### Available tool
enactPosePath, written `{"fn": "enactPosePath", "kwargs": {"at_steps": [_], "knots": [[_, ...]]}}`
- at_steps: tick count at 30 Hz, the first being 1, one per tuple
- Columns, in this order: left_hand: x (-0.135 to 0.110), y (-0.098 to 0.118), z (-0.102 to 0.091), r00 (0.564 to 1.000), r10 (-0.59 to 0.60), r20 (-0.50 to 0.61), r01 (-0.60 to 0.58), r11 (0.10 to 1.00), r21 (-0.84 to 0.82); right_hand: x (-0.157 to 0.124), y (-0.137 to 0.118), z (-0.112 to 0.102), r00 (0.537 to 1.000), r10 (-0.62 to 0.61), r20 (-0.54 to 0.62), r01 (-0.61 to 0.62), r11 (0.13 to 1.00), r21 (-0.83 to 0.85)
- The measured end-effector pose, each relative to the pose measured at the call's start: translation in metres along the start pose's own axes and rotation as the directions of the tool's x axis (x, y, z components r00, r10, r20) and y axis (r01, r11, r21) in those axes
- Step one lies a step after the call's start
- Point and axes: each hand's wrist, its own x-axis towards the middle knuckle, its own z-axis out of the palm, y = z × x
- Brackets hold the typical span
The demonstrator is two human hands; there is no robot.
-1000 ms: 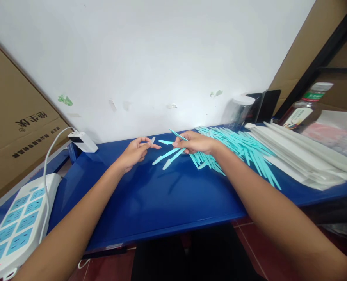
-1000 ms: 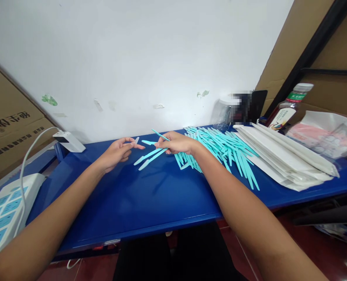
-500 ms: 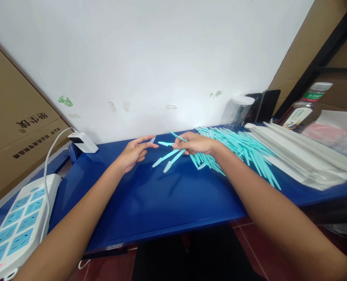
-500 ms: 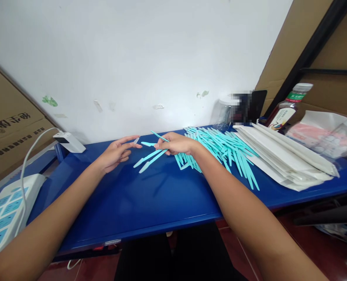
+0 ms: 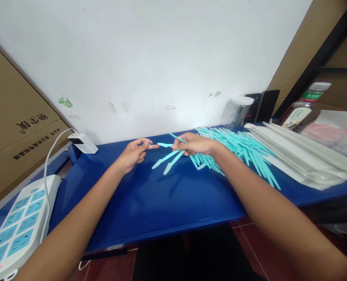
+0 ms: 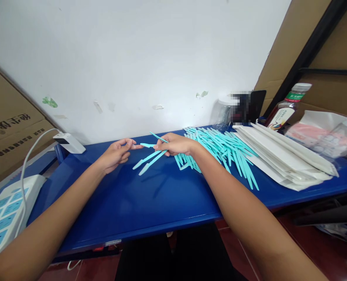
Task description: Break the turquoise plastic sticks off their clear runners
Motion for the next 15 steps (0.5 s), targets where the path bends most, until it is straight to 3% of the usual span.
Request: {"fn": "enactPosePath", "kwargs": {"at_steps": [7,11,15], "knots": [[0.0028,-0.0051,-0.0026,0.991,0.034,-0.129,-0.03,0.999,0.029,-0.0029,-0.0061,0.0033,1.0,0.021,-0.009,-0.021,1.0,-0.013],[0.0025,-0.0031,-0.002,0.991,0.028,-0.129,-0.025,0.999,0.02,-0.0019,-0.0041,0.0023,1.0,0.016,-0.002,-0.016,1.0,-0.002],[0.0013,-0.0018,-0.0016,0.992,0.063,-0.113,-0.048,0.99,0.129,-0.0001,-0.0001,0.0003,1.0,0.013,-0.007,-0.013,1.0,0.005]]}}
